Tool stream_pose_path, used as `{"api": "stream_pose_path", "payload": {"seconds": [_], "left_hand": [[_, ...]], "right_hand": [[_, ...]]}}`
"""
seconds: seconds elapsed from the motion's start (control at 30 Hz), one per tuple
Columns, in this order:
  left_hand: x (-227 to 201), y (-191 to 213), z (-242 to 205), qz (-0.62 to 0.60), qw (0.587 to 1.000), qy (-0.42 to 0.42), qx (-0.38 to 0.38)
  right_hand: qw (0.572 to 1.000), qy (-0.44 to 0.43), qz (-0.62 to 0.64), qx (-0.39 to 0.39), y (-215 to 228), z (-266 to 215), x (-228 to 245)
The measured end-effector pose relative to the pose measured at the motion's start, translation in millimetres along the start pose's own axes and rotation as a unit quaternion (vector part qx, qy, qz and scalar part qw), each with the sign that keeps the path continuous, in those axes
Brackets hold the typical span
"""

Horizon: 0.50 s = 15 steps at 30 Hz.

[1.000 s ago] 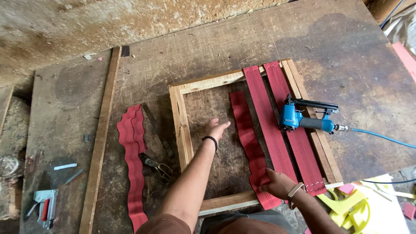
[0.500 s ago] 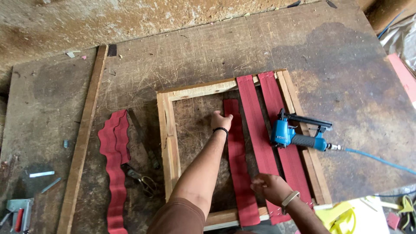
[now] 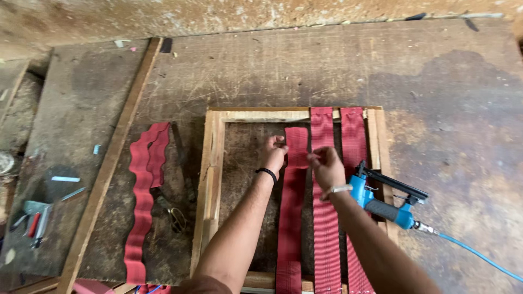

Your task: The person attaches red webbing strips to a wooden frame using a pneumatic staple gun. They position each strip, staple it at both ends, and trim excess material with scissors. The process is repeated for multiple strips across the frame.

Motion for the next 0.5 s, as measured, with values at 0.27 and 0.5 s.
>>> {"api": "stream_pose_path", "payload": {"seconds": [0.27,0.5], "left_hand": [[-89,-2,-41,0.09,0.97,-0.196,0.108],[-130,-23,-42,0.18,0.96,-0.194,0.088]], "right_hand": [[0.976,0.056,0.199,0.069,-21,71,23],[0.99,0.104,0.041,0.091,-5,69,57]]}}
Point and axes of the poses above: each hand's wrist, its own z-axis towards the middle knuckle, its own y-axis out of the back of the hand, x = y × z, the point moved 6 cm from there along z, towards the middle knuckle, and after that the axes turned 11 degrees about -z, right-handed, at the moved point
